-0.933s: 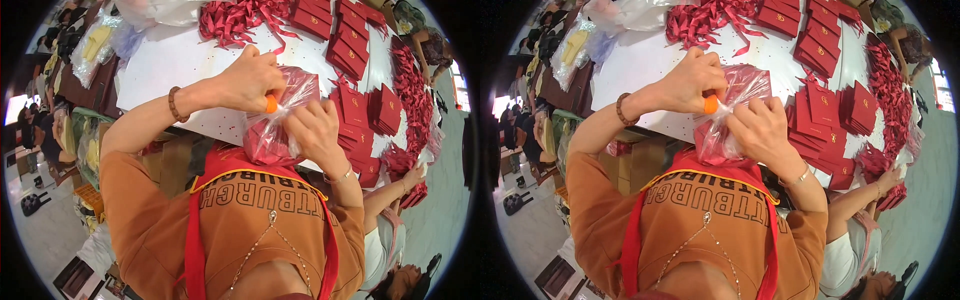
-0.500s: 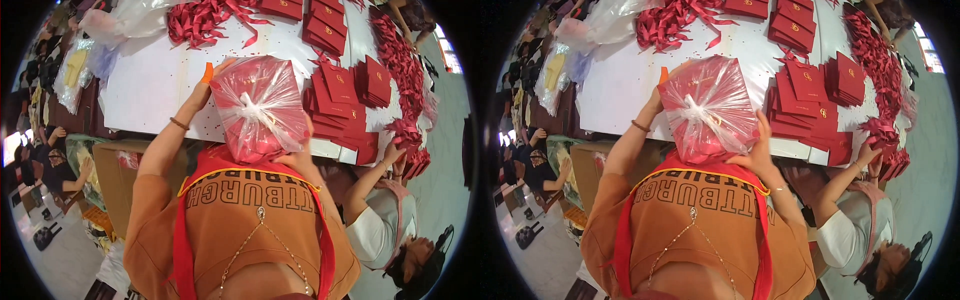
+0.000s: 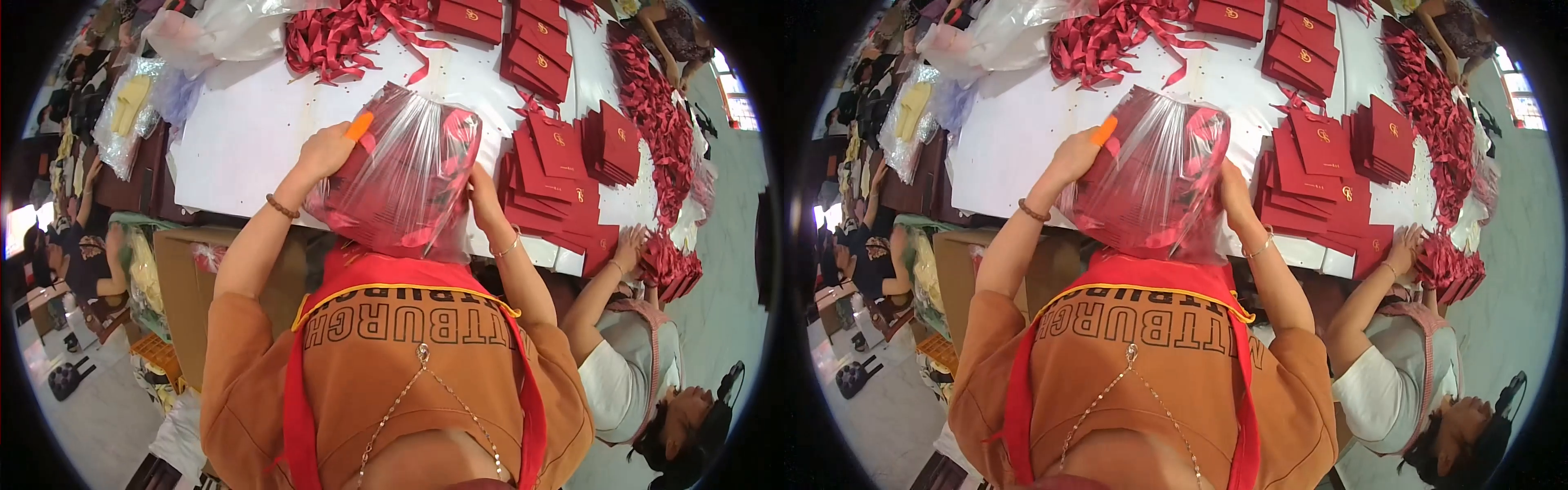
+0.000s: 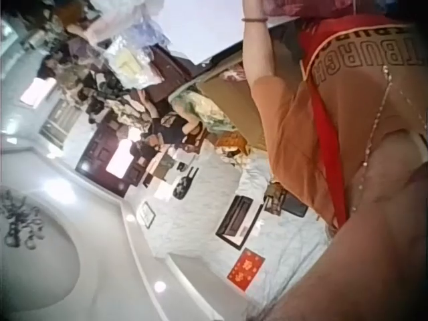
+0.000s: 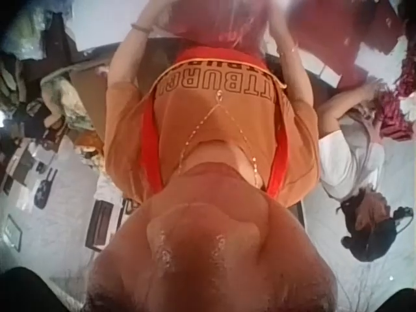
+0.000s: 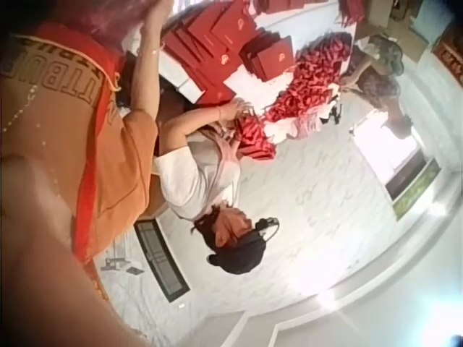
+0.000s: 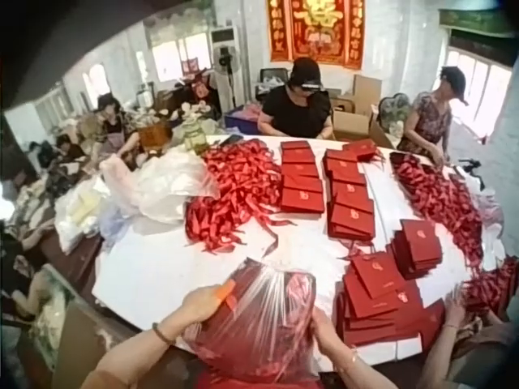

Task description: Packaging red gift bags into plastic sleeves and then into a cardboard box.

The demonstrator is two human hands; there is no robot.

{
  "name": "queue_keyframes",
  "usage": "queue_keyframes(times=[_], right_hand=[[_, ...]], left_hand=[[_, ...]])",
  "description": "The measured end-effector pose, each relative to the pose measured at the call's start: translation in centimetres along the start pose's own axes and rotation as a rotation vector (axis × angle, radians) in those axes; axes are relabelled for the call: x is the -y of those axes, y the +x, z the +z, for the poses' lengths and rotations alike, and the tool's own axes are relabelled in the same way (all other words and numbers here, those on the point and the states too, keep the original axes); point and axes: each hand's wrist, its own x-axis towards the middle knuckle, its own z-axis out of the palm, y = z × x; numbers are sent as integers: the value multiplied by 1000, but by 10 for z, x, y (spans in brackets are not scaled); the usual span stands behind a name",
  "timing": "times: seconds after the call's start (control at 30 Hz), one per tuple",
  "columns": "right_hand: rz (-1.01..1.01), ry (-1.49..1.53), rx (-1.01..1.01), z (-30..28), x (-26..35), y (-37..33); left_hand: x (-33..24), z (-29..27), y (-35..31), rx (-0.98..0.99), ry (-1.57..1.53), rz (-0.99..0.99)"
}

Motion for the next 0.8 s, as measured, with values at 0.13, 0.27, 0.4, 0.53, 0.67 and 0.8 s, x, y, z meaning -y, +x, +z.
queue_keyframes(times=[0.13, 0.27, 0.4, 0.53, 0.67, 0.8], right_hand=[[-360, 224, -432, 5, 38, -8], [-536, -82, -412, 11, 68, 10], [-542, -29, -366, 15, 56, 26], [-557, 221, -431, 35, 56, 21], [-557, 164, -448, 36, 67, 22], [-455, 255, -291, 25, 69, 21]], left_hand=[[22, 11, 25, -81, -506, 237], [-18, -7, 7, 245, -735, 94], [-11, 2, 12, 212, -739, 187], [-8, 5, 5, 311, -788, 224], [-13, -1, 7, 372, -871, 202], [-19, -27, 25, 598, -960, -10]])
